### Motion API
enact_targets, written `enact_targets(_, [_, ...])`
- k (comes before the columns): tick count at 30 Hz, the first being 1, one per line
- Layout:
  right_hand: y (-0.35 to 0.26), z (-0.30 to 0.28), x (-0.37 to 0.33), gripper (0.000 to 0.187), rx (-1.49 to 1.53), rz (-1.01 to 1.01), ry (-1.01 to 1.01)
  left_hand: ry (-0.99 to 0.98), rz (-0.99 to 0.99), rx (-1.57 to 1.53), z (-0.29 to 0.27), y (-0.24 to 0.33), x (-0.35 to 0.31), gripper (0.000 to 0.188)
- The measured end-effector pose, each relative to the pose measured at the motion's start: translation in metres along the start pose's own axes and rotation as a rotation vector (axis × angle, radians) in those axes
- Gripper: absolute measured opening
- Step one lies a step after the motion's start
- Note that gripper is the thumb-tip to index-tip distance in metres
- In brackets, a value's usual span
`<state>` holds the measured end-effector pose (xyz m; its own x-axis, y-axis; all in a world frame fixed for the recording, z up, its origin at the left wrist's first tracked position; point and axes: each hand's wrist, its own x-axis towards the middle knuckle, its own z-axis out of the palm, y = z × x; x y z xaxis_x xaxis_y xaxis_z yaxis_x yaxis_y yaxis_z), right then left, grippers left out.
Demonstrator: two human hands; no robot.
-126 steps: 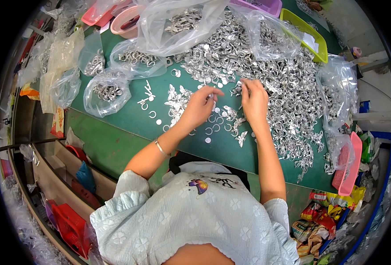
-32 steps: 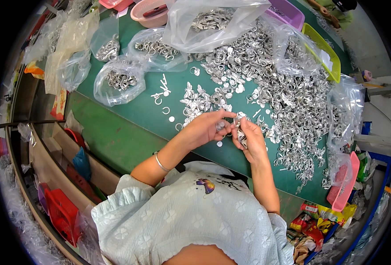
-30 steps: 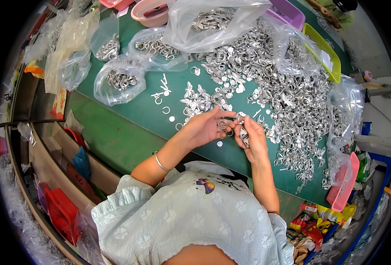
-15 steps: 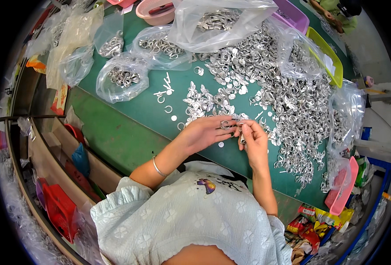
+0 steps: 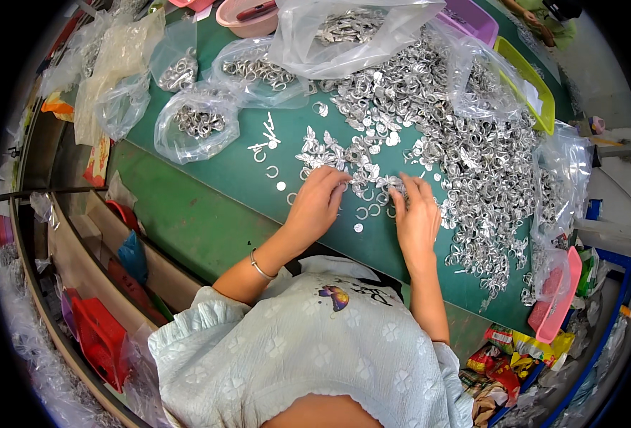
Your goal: The person sits at a green table and assembles small silver metal keychains by hand. They pick up individual metal rings and butterfly-shaped charms, link them together, and place the finished units into a pink plastic tray. The process is repetitive, involving picking, linking, and placing components.
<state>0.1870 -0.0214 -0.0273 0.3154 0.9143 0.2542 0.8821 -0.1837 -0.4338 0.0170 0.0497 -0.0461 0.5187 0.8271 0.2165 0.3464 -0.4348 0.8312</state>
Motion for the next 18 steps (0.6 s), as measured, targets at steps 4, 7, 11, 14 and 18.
enact_targets(4, [-0.023, 0.001, 0.016, 0.023, 0.082, -0.019, -0.133, 0.097, -0.022, 0.082, 0.007, 0.0, 0.007, 0.016])
enact_targets(7, [-0.02, 0.014, 0.02, 0.022, 0.015, -0.16, -0.225, 0.136, 0.001, 0.208, 0.014, 0.002, 0.025, 0.015])
enact_targets(11, [-0.009, 0.008, 0.015, 0.02, 0.079, -0.183, -0.317, 0.099, 0.086, 0.351, 0.014, -0.016, 0.045, 0.018])
enact_targets(14, [-0.001, 0.004, 0.021, 0.023, 0.282, -0.088, -0.245, 0.214, 0.099, 0.229, 0.011, -0.021, 0.049, 0.019])
enact_targets(18, [-0.013, 0.008, 0.034, 0.036, 0.532, 0.035, -0.151, 0.06, -0.237, -0.391, 0.007, -0.015, 0.042, 0.015])
